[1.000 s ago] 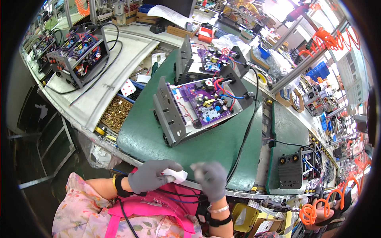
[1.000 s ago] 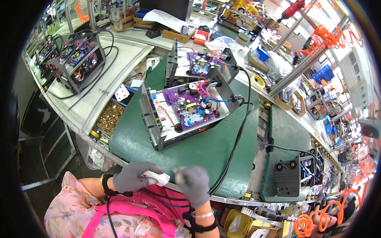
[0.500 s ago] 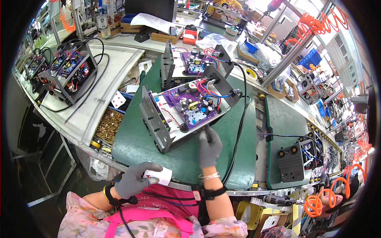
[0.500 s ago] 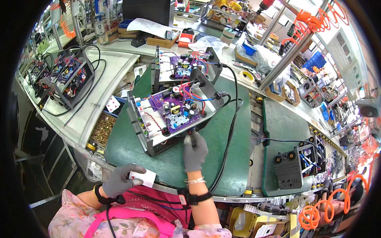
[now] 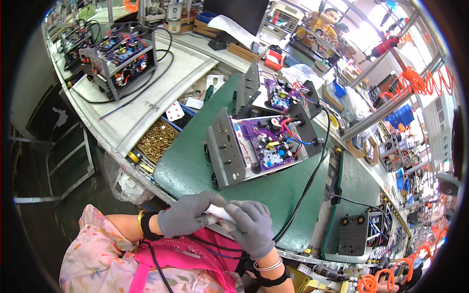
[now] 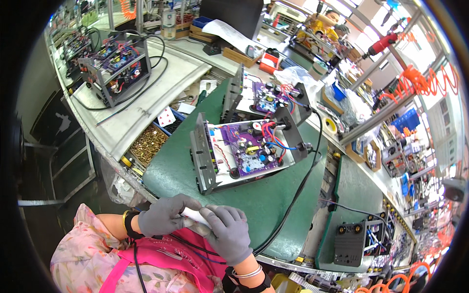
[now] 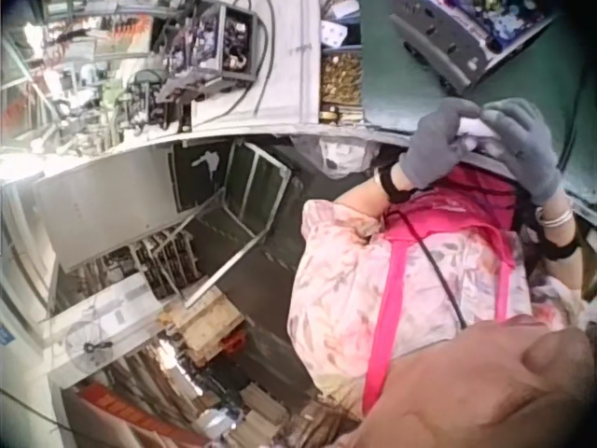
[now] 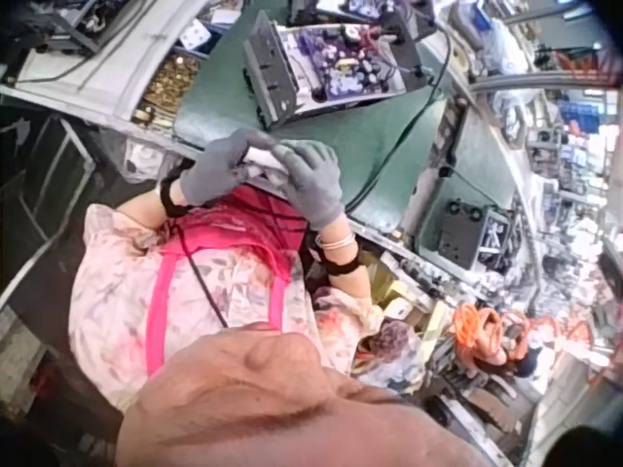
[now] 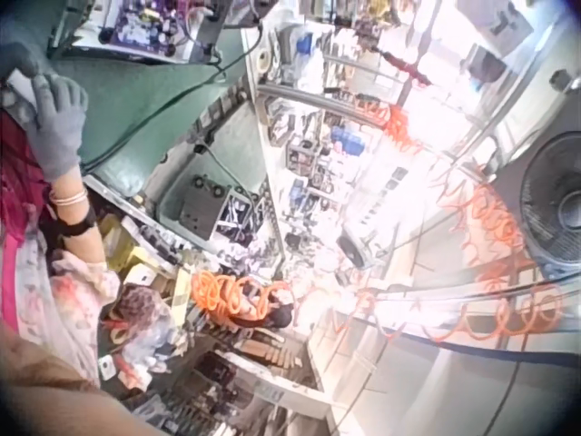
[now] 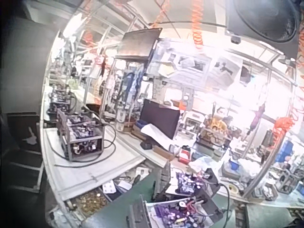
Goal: Assembling, cleaning with compressed air, and labeling electronic units on a factory production line.
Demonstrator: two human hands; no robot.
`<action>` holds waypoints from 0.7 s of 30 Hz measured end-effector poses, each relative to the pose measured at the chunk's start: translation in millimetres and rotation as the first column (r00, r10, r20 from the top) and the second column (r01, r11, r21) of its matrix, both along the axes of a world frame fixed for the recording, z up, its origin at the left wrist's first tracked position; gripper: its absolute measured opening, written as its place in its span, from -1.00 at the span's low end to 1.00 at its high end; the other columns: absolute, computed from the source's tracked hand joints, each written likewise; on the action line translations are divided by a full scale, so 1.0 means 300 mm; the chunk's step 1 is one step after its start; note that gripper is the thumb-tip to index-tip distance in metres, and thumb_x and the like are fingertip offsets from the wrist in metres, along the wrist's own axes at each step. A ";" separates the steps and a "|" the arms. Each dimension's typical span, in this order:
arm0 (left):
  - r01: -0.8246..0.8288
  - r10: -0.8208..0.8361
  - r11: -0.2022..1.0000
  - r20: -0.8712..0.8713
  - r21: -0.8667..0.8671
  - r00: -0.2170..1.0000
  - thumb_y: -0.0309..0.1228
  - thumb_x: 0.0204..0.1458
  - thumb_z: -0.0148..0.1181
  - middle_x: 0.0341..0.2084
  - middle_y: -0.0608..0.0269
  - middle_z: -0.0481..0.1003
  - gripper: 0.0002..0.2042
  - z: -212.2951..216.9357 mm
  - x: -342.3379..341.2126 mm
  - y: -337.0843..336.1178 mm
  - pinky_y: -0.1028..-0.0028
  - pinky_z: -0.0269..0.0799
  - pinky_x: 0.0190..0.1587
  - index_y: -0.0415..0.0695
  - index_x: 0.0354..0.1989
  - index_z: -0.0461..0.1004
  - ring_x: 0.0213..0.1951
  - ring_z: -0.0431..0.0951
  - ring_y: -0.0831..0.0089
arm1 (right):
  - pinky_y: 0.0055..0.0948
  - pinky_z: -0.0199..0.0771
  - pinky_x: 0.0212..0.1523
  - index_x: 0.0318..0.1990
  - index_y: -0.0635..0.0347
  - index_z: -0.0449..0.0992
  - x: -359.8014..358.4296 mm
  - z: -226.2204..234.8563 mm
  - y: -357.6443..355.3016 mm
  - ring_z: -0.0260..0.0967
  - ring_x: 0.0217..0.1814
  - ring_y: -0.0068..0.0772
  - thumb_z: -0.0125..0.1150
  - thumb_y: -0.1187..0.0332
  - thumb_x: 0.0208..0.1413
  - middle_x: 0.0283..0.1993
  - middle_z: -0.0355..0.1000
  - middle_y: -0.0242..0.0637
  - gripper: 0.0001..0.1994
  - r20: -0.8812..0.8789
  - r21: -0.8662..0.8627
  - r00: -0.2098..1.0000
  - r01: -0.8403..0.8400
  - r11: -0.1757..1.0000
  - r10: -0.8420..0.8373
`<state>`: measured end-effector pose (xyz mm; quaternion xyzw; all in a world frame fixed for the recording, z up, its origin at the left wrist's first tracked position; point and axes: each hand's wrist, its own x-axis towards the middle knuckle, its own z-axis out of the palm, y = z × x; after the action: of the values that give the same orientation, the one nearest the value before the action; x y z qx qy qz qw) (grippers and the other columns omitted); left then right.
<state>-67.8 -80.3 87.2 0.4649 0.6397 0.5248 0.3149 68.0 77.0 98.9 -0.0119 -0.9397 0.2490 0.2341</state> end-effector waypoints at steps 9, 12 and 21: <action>0.038 -0.021 0.992 -0.138 0.122 0.990 -0.53 -0.07 0.16 -0.23 0.11 0.49 -0.63 -0.088 0.003 -0.049 0.34 0.44 -0.13 -0.09 -0.02 0.40 -0.15 0.53 0.19 | -0.25 0.38 -0.38 -0.27 0.12 0.57 -0.036 0.019 0.007 0.41 -0.38 -0.13 0.24 0.37 -0.11 -0.39 0.45 -0.21 -0.80 0.122 -0.183 0.970 -0.186 0.966 0.210; 0.104 -0.105 0.994 0.035 0.034 0.994 -0.59 -0.11 0.11 -0.21 0.10 0.49 -0.61 -0.081 0.016 -0.033 0.33 0.42 -0.13 -0.12 -0.03 0.36 -0.14 0.51 0.17 | -0.28 0.39 -0.31 -0.35 0.22 0.51 0.011 0.000 -0.033 0.39 -0.35 -0.08 0.29 0.37 -0.08 -0.42 0.42 -0.15 -0.84 0.058 -0.195 0.993 -0.093 0.976 0.106; 0.043 -0.042 0.993 -0.011 0.106 0.999 -0.51 -0.04 0.16 -0.14 0.15 0.48 -0.61 -0.077 -0.011 -0.085 0.37 0.42 -0.03 -0.11 0.02 0.34 -0.06 0.50 0.30 | -0.27 0.37 -0.28 -0.31 0.15 0.56 -0.078 0.118 0.030 0.38 -0.33 -0.13 0.25 0.45 -0.12 -0.37 0.43 -0.19 -0.84 0.097 -0.043 0.980 -0.169 0.985 0.173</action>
<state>-71.2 -105.9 64.0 0.4967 0.6021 0.5494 0.2981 44.5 86.0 134.3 0.0524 -0.9434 0.2834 0.1643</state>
